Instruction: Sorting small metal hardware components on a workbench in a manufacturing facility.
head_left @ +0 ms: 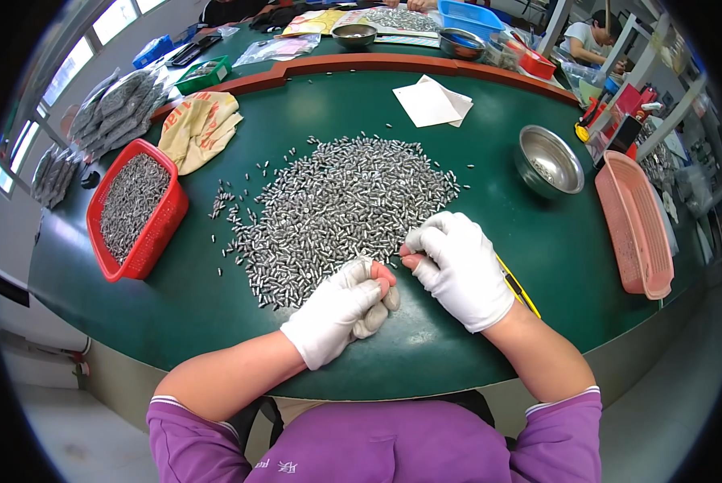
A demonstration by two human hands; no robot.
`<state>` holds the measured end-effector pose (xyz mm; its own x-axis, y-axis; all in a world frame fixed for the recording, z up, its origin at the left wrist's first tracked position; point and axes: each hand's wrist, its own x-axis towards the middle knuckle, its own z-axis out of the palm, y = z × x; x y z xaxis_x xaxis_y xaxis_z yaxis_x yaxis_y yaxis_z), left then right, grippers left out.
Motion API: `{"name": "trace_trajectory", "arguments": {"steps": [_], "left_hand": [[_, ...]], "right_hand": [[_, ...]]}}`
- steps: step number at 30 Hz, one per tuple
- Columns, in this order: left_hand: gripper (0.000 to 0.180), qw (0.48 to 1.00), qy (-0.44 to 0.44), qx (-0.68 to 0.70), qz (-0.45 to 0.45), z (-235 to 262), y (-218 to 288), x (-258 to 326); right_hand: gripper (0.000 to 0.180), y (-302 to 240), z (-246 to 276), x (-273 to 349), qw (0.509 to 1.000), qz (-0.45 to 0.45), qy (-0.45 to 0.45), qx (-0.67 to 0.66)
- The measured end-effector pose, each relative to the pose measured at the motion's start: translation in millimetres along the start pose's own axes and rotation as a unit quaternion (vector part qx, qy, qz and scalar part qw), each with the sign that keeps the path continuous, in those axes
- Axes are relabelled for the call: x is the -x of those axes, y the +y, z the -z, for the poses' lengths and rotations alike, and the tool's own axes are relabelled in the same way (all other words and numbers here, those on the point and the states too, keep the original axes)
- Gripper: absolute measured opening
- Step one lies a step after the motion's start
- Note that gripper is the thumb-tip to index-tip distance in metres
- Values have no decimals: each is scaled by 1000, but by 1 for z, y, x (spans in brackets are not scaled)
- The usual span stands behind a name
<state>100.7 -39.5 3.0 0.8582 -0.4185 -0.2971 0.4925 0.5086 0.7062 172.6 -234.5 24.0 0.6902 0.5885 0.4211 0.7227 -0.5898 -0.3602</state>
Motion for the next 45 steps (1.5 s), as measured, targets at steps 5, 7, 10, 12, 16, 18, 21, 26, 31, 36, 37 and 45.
{"name": "trace_trajectory", "arguments": {"steps": [5,7,10,12,16,18,21,26,31,36,37,45], "left_hand": [[13,1000,20,-8,14,-3,2,0],[11,1000,-4,-16,19,-1,2,0],[9,1000,4,6,14,-1,2,0],[9,1000,2,1,14,-1,3,-1],[10,1000,4,5,16,-1,4,0],[11,1000,7,6,19,-1,4,0],[13,1000,9,4,17,-2,3,0],[17,1000,-7,-5,3,-3,3,-1],[15,1000,-16,15,-10,0,1,-1],[18,1000,-10,12,-8,0,0,0],[19,1000,-10,17,-8,0,0,0],[18,1000,30,5,3,-7,2,-1]], "right_hand": [[12,-2,3,-3,990,90,-1,-110],[12,-2,3,-3,990,90,-5,-112],[13,-1,3,-2,994,52,19,-91],[12,3,4,-2,996,43,20,-73],[14,2,2,-1,999,20,1,-36],[15,0,1,-1,999,11,-20,-26],[14,1,-2,0,999,23,-39,-2],[12,-1,-3,0,999,-3,-27,19],[10,1,-4,0,999,10,-30,30],[10,1,-8,1,997,23,-34,58],[10,0,-7,1,999,11,-16,47],[13,-9,1,2,978,-20,-16,-205]]}}
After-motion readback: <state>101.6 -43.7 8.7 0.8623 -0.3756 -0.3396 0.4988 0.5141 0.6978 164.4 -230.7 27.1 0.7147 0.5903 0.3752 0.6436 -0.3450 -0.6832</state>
